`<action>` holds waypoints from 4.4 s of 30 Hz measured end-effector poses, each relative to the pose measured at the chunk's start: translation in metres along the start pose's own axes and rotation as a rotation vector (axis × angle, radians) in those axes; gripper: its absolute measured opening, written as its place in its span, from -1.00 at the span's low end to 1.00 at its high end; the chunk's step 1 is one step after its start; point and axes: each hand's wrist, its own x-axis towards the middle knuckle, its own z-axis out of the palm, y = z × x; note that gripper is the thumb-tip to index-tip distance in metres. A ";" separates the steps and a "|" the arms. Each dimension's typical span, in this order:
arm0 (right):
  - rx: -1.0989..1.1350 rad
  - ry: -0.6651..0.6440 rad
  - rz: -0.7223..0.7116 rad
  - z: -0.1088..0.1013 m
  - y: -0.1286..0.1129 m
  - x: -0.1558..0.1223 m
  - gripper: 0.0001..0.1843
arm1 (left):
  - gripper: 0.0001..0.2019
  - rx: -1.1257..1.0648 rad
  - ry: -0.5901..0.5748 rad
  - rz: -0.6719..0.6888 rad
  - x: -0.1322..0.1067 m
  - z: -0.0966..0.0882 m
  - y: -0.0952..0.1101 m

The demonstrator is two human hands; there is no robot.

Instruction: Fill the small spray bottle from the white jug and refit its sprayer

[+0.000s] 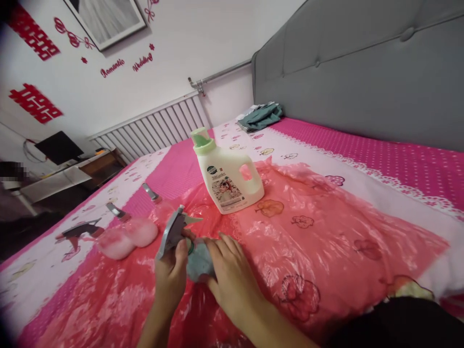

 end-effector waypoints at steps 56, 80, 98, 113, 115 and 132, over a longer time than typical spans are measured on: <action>0.029 0.024 0.082 0.007 0.002 0.004 -0.34 | -0.59 0.024 0.105 0.048 -0.001 0.010 -0.020; 0.594 0.193 -0.020 -0.028 0.016 0.019 -0.69 | -0.66 -0.157 0.099 0.000 -0.005 0.012 -0.026; 0.671 0.100 0.116 -0.020 0.013 0.016 -0.73 | -0.66 0.020 0.011 0.085 -0.003 0.012 -0.023; 0.512 0.166 0.131 -0.025 0.024 0.023 -0.77 | -0.60 0.148 -0.029 0.124 -0.001 0.012 -0.022; 0.489 0.172 0.126 -0.024 0.026 0.023 -0.88 | -0.60 0.141 -0.021 0.127 -0.001 0.013 -0.022; 0.490 0.216 0.134 -0.027 0.027 0.022 -0.91 | -0.60 0.143 0.014 0.113 0.000 0.014 -0.023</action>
